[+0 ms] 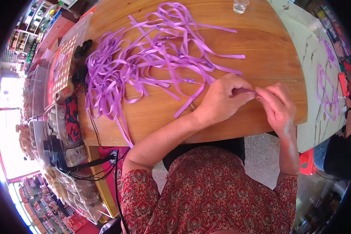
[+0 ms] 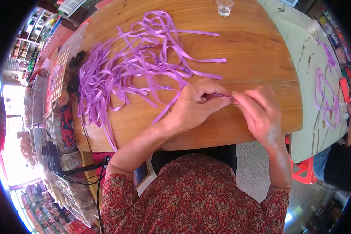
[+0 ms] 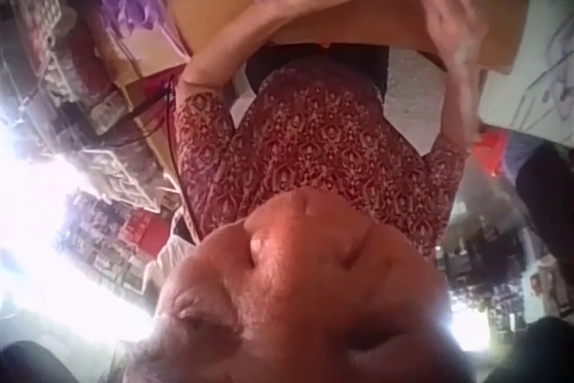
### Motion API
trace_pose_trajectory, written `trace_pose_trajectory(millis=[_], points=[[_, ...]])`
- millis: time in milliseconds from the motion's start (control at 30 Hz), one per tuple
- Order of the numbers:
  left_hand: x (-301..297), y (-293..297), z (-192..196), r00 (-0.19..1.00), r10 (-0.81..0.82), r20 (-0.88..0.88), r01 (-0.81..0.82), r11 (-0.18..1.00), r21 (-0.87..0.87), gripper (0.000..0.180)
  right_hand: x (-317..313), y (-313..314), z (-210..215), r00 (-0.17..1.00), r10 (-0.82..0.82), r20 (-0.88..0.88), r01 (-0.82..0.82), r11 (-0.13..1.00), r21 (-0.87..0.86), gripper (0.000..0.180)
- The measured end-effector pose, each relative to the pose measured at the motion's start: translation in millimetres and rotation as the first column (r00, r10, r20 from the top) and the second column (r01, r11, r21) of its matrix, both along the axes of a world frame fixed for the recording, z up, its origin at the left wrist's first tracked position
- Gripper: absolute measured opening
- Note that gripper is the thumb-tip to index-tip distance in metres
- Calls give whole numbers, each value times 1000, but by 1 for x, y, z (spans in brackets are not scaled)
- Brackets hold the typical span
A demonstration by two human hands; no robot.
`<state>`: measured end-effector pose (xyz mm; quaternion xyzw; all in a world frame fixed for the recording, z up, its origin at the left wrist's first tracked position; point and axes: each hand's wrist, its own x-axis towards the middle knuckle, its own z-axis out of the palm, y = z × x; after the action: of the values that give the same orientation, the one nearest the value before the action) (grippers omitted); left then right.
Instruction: The person ties knots in purple ribbons by hand, handling them one at a time. After each knot is formed, the ribbon is placed back onto the wooden table with the others.
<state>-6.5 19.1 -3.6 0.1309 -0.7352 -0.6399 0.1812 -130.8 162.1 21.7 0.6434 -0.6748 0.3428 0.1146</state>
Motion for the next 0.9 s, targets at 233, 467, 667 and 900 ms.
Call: trace_pose_trajectory(millis=[233,467,667,900], points=[[3,-13,6,996,90,-10,-91,990,-110,7,3,-6,6,999,-44,29,44,999,10,27],[0,-19,4,949,111,-294,-290,668,-685,17,5,-12,1,996,-82,47,82,997,0,24],[6,-12,15,998,-47,33,25,876,481,18,11,-27,5,999,-36,-26,32,989,-147,29],[6,-7,14,998,26,-65,-5,952,308,7,-4,-15,-1,1000,3,15,-2,994,-109,29]])
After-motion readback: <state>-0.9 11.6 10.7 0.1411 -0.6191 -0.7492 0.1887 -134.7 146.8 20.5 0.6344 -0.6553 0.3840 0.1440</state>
